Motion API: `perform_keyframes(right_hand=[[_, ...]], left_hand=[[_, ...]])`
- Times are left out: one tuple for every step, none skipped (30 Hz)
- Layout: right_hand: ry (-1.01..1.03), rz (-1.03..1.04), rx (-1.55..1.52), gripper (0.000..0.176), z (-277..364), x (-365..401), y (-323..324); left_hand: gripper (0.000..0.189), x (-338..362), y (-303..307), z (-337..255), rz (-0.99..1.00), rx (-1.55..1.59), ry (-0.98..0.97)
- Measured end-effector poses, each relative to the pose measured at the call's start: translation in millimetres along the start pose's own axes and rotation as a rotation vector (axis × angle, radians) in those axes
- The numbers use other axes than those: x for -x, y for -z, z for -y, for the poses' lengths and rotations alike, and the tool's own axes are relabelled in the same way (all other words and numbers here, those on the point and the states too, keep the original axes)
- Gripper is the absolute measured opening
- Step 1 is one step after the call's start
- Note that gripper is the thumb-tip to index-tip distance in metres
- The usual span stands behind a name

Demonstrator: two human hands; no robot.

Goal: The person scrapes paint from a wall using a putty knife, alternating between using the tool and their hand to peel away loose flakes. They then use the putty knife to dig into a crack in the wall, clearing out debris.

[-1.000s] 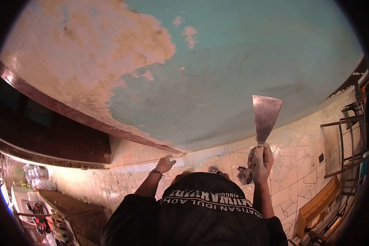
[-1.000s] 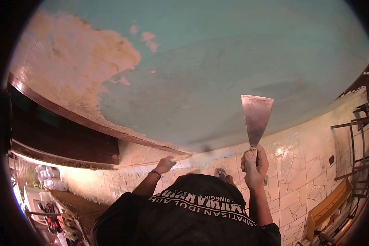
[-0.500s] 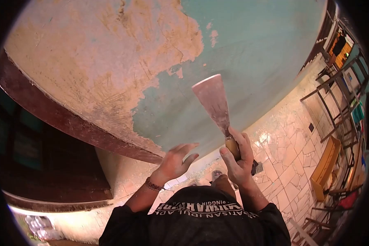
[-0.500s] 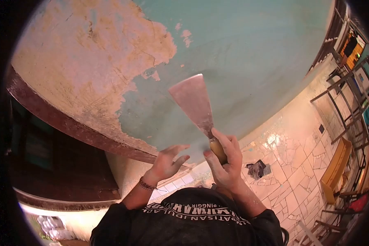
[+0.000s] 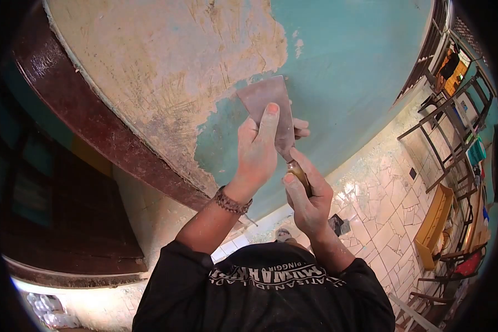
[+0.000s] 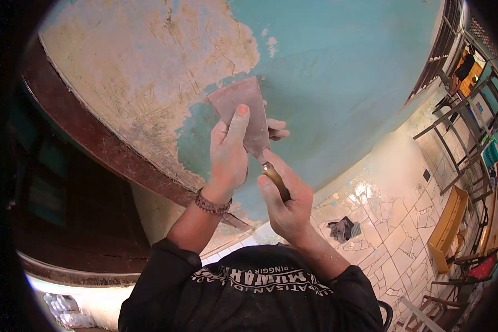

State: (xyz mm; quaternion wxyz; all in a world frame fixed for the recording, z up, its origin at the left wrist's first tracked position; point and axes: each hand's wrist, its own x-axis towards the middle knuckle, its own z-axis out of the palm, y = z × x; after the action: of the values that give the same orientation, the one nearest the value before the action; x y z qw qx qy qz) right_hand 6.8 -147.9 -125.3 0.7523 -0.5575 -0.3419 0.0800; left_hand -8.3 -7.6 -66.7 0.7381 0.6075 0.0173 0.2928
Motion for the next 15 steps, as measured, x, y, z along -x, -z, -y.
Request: perform_keyframes(right_hand=[[-0.024, 0.015, 0.015, 0.042, 2.4, -1.2, 1.7], [-0.021, 0.021, 0.017, 0.042, 4.0, -2.8, 4.9], [0.027, 0.061, 0.053, 0.042, 5.1, -4.7, 8.8], [0.08, 0.1, 0.087, 0.043, 5.3, -8.0, 11.5], [0.087, 0.102, 0.085, 0.043, 4.0, -12.6, 12.9], [0.066, 0.094, 0.058, 0.042, 2.0, -15.9, 14.6], [0.04, 0.088, 0.034, 0.042, 0.6, -17.0, 16.8], [0.036, 0.097, 0.036, 0.042, 4.3, -17.2, 19.1], [-0.014, 0.105, 0.014, 0.041, 11.5, -18.2, 21.2], [-0.067, 0.11, -0.012, 0.04, 14.9, -17.9, 22.6], [-0.078, 0.116, -0.015, 0.04, 7.6, -14.8, 23.8], [-0.012, 0.111, 0.013, 0.04, -4.8, -12.7, 23.5], [0.064, 0.105, 0.04, 0.041, -11.3, -14.9, 21.6], [0.069, 0.111, 0.034, 0.041, -12.2, -19.5, 20.4], [0.045, 0.103, 0.008, 0.041, -10.3, -23.5, 17.9]], left_hand=[[0.044, -0.7, -5.6, -1.1, -0.024, 0.091, 0.001], [0.044, -1.7, -10.5, -0.8, -0.049, 0.182, 0.001], [0.044, -1.3, -14.4, 2.8, -0.051, 0.183, -0.004], [0.045, -0.8, -17.2, 7.5, -0.075, 0.184, -0.035], [0.045, -2.1, -18.4, 9.6, -0.099, 0.185, -0.065], [0.045, -4.2, -18.0, 9.6, -0.103, 0.184, -0.066], [0.045, -6.0, -17.6, 10.0, -0.11, 0.141, -0.069], [0.045, -7.9, -18.2, 10.8, -0.117, 0.099, -0.075], [0.045, -9.6, -20.4, 11.3, -0.125, 0.102, -0.08], [0.045, -9.3, -22.4, 11.6, -0.159, 0.087, -0.098], [0.045, -6.2, -23.9, 13.1, -0.197, 0.071, -0.11], [0.045, -3.4, -23.3, 16.9, -0.205, 0.065, -0.105], [0.045, -3.4, -21.2, 21.4, -0.213, 0.057, -0.125], [0.044, -5.7, -19.8, 23.4, -0.221, 0.05, -0.147], [0.044, -9.2, -19.8, 20.0, -0.229, 0.045, -0.15]])
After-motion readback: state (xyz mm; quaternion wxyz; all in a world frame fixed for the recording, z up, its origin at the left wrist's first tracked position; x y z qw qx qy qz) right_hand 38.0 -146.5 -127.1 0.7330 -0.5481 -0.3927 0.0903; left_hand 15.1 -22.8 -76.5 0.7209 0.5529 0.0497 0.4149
